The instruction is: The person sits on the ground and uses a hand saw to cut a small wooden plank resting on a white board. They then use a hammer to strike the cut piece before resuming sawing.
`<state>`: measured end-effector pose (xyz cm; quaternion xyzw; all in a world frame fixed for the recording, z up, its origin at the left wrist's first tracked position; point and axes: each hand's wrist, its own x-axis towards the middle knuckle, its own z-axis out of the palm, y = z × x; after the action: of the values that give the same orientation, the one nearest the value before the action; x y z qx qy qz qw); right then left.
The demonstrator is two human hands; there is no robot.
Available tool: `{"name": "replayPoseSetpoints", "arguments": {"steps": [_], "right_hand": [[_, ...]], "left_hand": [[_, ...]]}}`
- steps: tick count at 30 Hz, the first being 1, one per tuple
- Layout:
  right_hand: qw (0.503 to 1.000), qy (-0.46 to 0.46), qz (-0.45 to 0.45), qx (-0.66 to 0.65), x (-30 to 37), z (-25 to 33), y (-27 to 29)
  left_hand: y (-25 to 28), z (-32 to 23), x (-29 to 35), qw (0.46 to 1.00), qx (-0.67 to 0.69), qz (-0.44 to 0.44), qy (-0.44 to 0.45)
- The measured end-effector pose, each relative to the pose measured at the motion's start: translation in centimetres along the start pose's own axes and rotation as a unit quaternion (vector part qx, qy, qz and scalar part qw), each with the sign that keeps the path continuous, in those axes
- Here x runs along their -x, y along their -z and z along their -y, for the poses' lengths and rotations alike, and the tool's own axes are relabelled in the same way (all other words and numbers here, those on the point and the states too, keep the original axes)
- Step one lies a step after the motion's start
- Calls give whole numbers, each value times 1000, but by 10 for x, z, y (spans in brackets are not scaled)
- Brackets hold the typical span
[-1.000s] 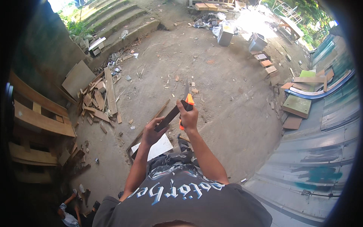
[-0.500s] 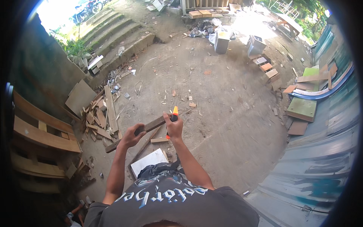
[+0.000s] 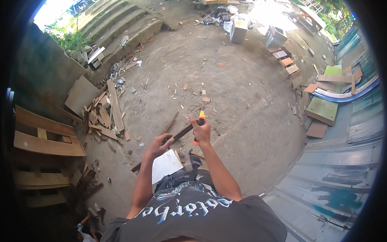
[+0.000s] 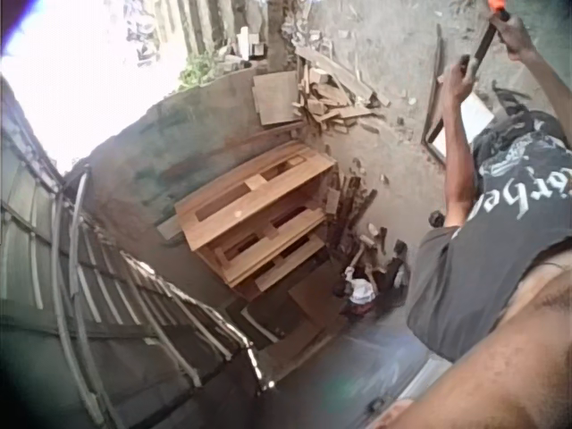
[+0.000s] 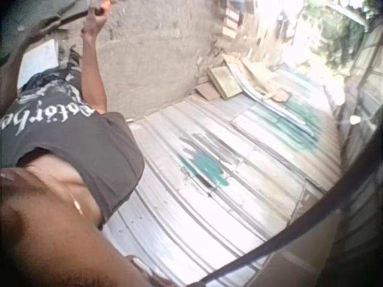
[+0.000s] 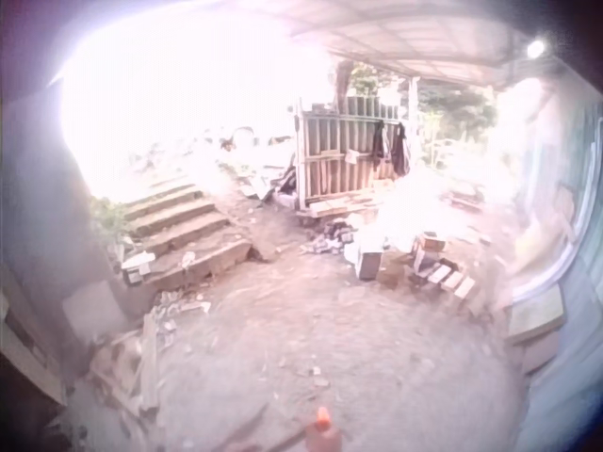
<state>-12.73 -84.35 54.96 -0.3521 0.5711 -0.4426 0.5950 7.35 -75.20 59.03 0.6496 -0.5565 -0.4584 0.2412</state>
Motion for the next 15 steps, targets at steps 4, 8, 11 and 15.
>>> {"name": "replayPoseSetpoints", "arguments": {"steps": [4,8,11,15], "right_hand": [[999,-25,11,24,20,-16,-8],[998,-47,14,24,45,-23,-29],[997,-52,12,51,61,-42,-39],[999,9,6,37,87,-70,-44]], "left_hand": [[-12,34,18,999,24,2,32],[-5,48,48,999,-11,-29,-14],[-2,68,71,998,50,-48,12],[0,100,100,992,-84,-79,45]]}}
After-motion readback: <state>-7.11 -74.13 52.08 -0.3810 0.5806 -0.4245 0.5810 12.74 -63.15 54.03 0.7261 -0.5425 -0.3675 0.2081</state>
